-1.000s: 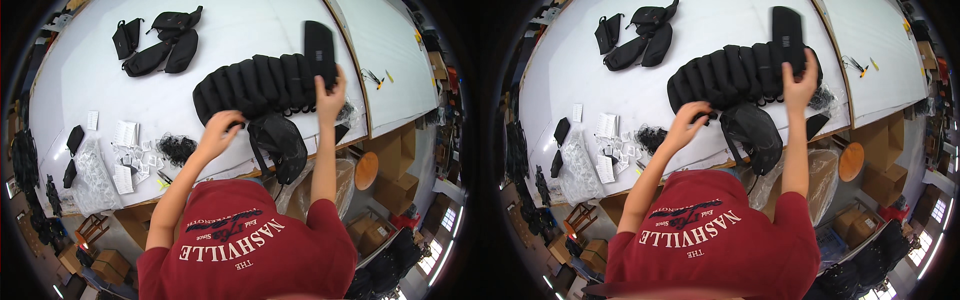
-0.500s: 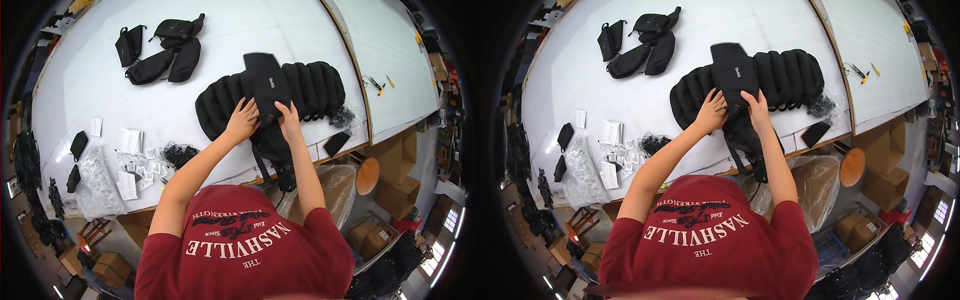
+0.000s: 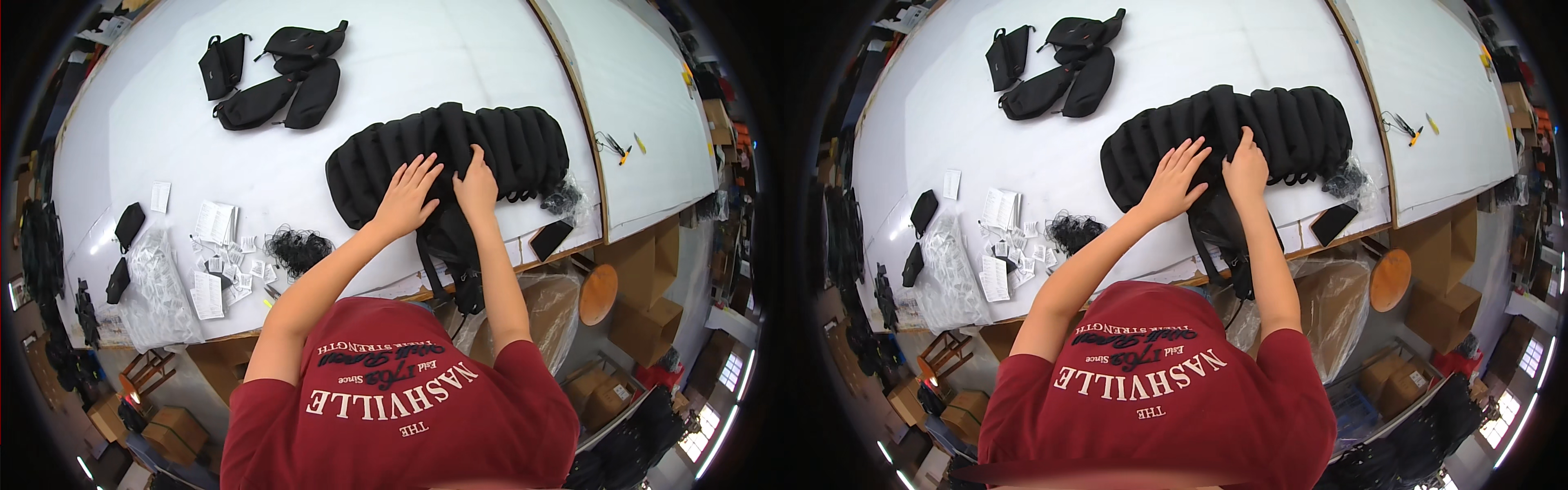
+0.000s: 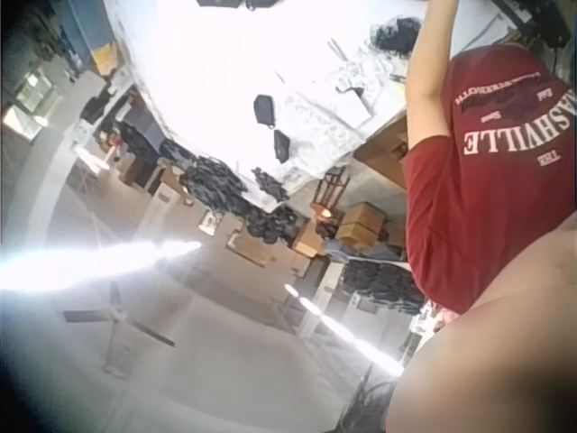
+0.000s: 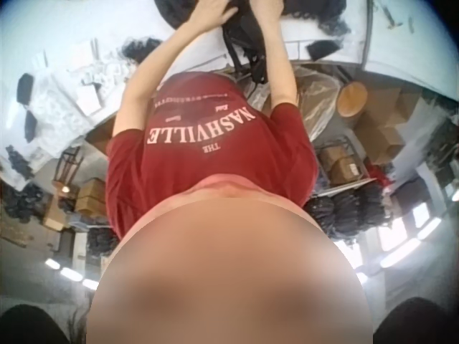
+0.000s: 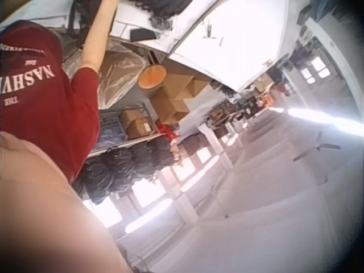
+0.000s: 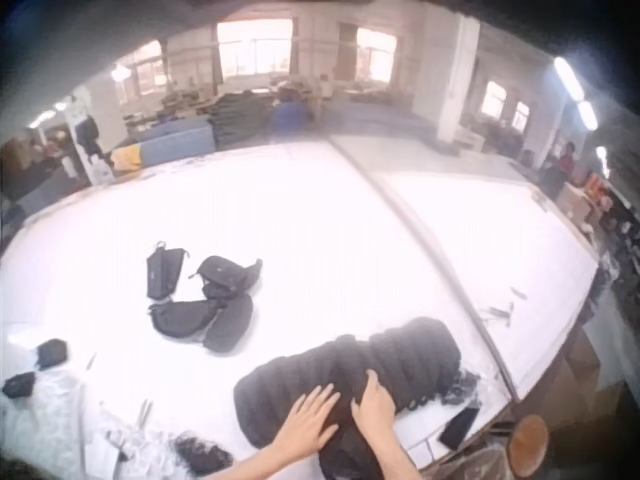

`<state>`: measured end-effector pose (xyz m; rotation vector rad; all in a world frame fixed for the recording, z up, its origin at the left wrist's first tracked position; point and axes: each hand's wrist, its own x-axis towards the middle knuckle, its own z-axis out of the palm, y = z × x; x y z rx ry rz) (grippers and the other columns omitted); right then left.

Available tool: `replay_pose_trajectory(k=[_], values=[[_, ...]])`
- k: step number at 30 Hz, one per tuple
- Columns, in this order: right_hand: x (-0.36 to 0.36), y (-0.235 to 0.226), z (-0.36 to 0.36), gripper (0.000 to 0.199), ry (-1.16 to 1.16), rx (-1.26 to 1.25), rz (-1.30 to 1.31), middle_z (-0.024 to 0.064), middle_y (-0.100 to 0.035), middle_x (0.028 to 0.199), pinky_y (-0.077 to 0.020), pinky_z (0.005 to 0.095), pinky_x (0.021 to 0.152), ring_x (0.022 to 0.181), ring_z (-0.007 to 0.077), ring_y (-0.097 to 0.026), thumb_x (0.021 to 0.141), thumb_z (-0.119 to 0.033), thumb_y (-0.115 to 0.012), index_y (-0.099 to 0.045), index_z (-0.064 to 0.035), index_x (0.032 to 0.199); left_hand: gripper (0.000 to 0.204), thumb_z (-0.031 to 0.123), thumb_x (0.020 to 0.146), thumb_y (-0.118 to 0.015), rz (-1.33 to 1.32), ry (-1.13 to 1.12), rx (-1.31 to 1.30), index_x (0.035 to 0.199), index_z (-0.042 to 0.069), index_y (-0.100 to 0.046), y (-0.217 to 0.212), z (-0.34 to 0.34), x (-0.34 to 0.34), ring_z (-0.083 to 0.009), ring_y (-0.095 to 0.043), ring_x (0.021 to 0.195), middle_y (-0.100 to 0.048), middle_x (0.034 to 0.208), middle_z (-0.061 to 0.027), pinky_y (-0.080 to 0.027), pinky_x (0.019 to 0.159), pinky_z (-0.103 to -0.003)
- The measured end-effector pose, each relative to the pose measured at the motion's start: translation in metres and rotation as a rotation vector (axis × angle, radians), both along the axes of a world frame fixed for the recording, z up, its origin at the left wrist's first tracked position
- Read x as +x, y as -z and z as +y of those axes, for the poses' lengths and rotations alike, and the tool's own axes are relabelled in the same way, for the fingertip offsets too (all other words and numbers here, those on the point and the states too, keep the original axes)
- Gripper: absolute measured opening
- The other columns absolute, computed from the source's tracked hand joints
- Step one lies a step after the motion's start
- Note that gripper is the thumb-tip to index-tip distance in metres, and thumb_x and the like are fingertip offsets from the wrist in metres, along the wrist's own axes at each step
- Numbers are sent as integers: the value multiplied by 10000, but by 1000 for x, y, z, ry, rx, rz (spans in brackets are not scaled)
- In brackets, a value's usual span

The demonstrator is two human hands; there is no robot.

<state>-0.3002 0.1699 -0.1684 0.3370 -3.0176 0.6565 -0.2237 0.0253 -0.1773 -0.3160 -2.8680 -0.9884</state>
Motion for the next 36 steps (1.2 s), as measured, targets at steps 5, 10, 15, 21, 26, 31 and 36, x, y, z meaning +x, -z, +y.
replay_pose_trajectory(k=[5,10,15,21,26,31,36], values=[[12,-21,8,899,-223,168,-40,209,-360,1361,-382,476,966,1167,347,-459,688,-39,-698,-220,-128,1444,583,224,858,-595,-67,-73,152,1376,85,-368,-23,-30,58,-326,-268,1352,-283,1472,-124,-231,1088,-431],[10,-10,-6,673,-233,-49,231,125,-228,1499,-174,466,1105,1378,301,-218,873,-392,-541,-296,-104,1430,538,182,854,-593,-132,-374,220,1346,69,-406,-32,-66,133,-344,-290,1333,-306,1453,-159,-242,1070,-431],[-1,45,-8,607,-316,160,268,130,-303,1467,-178,465,1105,1366,270,-259,892,-385,-511,-360,-82,1396,566,182,847,-593,-101,-613,-15,1356,51,-380,-1,-94,183,-389,-313,1296,-305,1446,-180,-259,1053,-446],[0,46,-2,488,-267,195,438,84,-380,1430,-241,466,1082,1334,270,-324,863,-132,-487,-456,-167,1349,589,177,773,-661,-217,-703,-151,1293,41,-420,44,-98,223,-356,-440,1086,-437,1208,-174,-381,895,-432],[-24,53,0,450,-197,400,320,105,-390,1421,-229,500,1083,1333,282,-321,829,-184,-505,-538,-150,1277,338,122,776,-654,-10,-691,-101,1093,62,-554,49,-113,219,-346,-509,958,-530,1004,-140,-417,818,-416],[7,6,-23,298,-377,33,261,146,-537,1262,-337,449,1018,1197,302,-469,807,-182,-552,-662,-104,1072,110,151,808,-639,120,-773,-104,889,94,-685,36,-124,215,-260,-551,790,-618,823,-50,-431,721,-367],[105,-42,-62,180,-521,-589,169,119,-664,893,-465,343,801,892,271,-610,792,-9,-541,-698,-62,860,85,177,796,-670,238,-770,-70,825,102,-694,3,-131,223,-237,-543,733,-621,786,-37,-428,662,-349]])
